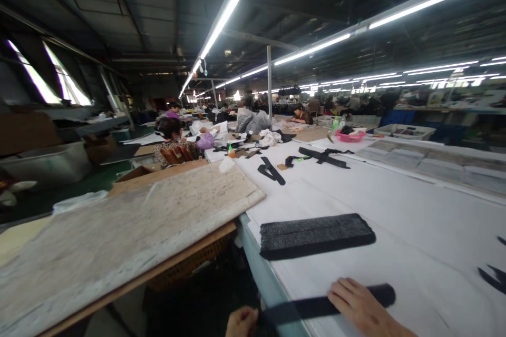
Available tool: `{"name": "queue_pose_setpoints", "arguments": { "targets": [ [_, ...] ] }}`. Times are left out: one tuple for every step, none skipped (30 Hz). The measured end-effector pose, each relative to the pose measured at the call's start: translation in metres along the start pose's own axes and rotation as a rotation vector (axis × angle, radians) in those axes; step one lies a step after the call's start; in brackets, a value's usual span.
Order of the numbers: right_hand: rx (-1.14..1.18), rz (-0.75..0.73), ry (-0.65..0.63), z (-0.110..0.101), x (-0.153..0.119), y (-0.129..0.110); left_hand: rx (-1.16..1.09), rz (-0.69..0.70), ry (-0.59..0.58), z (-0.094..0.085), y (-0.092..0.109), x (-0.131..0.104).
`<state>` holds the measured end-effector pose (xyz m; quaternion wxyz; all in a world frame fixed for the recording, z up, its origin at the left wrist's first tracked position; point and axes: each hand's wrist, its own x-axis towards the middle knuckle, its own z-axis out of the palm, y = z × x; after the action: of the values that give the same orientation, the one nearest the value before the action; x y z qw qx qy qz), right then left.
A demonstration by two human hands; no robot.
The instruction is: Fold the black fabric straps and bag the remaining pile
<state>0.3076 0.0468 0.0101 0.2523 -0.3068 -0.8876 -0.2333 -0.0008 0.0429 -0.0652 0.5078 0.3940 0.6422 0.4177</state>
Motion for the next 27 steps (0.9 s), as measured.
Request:
{"name": "queue_pose_setpoints", "arguments": {
  "targets": [
    [0.006, -0.014, -0.044, -0.005, 0.004, -0.003, -0.002, -0.021, 0.012, -0.002, 0.001, -0.003],
    [0.015, -0.038, -0.097, -0.009, 0.010, -0.006, 0.003, -0.021, 0.027, -0.004, 0.001, -0.006],
    [0.020, -0.053, -0.144, -0.013, 0.016, -0.009, 0.016, -0.024, 0.038, -0.007, 0.000, -0.007],
    [0.028, -0.083, -0.187, -0.016, 0.024, -0.013, 0.020, -0.056, 0.045, -0.009, -0.002, -0.008],
    [0.036, -0.107, -0.220, -0.018, 0.031, -0.016, 0.022, -0.095, 0.047, -0.011, -0.006, -0.007],
    [0.042, -0.128, -0.248, -0.018, 0.037, -0.019, 0.024, -0.131, 0.055, -0.013, -0.012, -0.007],
    [0.046, -0.151, -0.269, -0.017, 0.043, -0.022, 0.024, -0.166, 0.059, -0.015, -0.019, -0.006],
    [0.047, -0.168, -0.282, -0.016, 0.048, -0.025, 0.021, -0.197, 0.061, -0.017, -0.025, -0.007],
    [0.047, -0.184, -0.290, -0.016, 0.051, -0.027, 0.015, -0.223, 0.064, -0.018, -0.031, -0.008],
    [0.046, -0.196, -0.292, -0.016, 0.053, -0.029, 0.006, -0.243, 0.068, -0.020, -0.036, -0.009],
    [0.045, -0.203, -0.291, -0.016, 0.055, -0.030, -0.003, -0.257, 0.076, -0.021, -0.039, -0.011],
    [0.043, -0.205, -0.287, -0.016, 0.055, -0.031, -0.011, -0.265, 0.088, -0.022, -0.040, -0.013],
    [0.040, -0.205, -0.283, -0.016, 0.056, -0.031, -0.016, -0.268, 0.103, -0.023, -0.040, -0.015],
    [0.038, -0.204, -0.279, -0.017, 0.056, -0.031, -0.019, -0.264, 0.120, -0.023, -0.037, -0.016],
    [0.035, -0.201, -0.275, -0.017, 0.055, -0.031, -0.020, -0.252, 0.132, -0.021, -0.032, -0.017],
    [0.034, -0.200, -0.273, -0.017, 0.055, -0.031, -0.023, -0.232, 0.136, -0.019, -0.024, -0.019],
    [0.034, -0.201, -0.273, -0.018, 0.055, -0.031, -0.029, -0.208, 0.129, -0.014, -0.013, -0.020],
    [0.036, -0.203, -0.275, -0.018, 0.055, -0.030, -0.034, -0.167, 0.093, -0.008, -0.001, -0.022],
    [0.038, -0.206, -0.282, -0.019, 0.055, -0.030, -0.039, -0.116, 0.037, -0.001, 0.013, -0.025],
    [0.038, -0.208, -0.290, -0.019, 0.055, -0.030, -0.041, -0.059, -0.045, 0.008, 0.027, -0.028],
    [0.038, -0.209, -0.297, -0.019, 0.056, -0.030, -0.013, 0.057, -0.193, 0.017, 0.041, -0.031],
    [0.037, -0.210, -0.302, -0.019, 0.056, -0.030, 0.022, 0.147, -0.295, 0.027, 0.054, -0.034],
    [0.036, -0.208, -0.305, -0.019, 0.056, -0.030, 0.050, 0.184, -0.360, 0.035, 0.065, -0.037],
    [0.034, -0.204, -0.305, -0.019, 0.056, -0.030, 0.064, 0.197, -0.403, 0.042, 0.072, -0.039],
    [0.033, -0.199, -0.302, -0.018, 0.056, -0.030, 0.065, 0.184, -0.422, 0.047, 0.077, -0.041],
    [0.033, -0.194, -0.299, -0.017, 0.055, -0.030, 0.055, 0.160, -0.429, 0.051, 0.080, -0.042],
    [0.037, -0.191, -0.294, -0.016, 0.054, -0.029, 0.040, 0.139, -0.430, 0.053, 0.080, -0.043]
  ]
}}
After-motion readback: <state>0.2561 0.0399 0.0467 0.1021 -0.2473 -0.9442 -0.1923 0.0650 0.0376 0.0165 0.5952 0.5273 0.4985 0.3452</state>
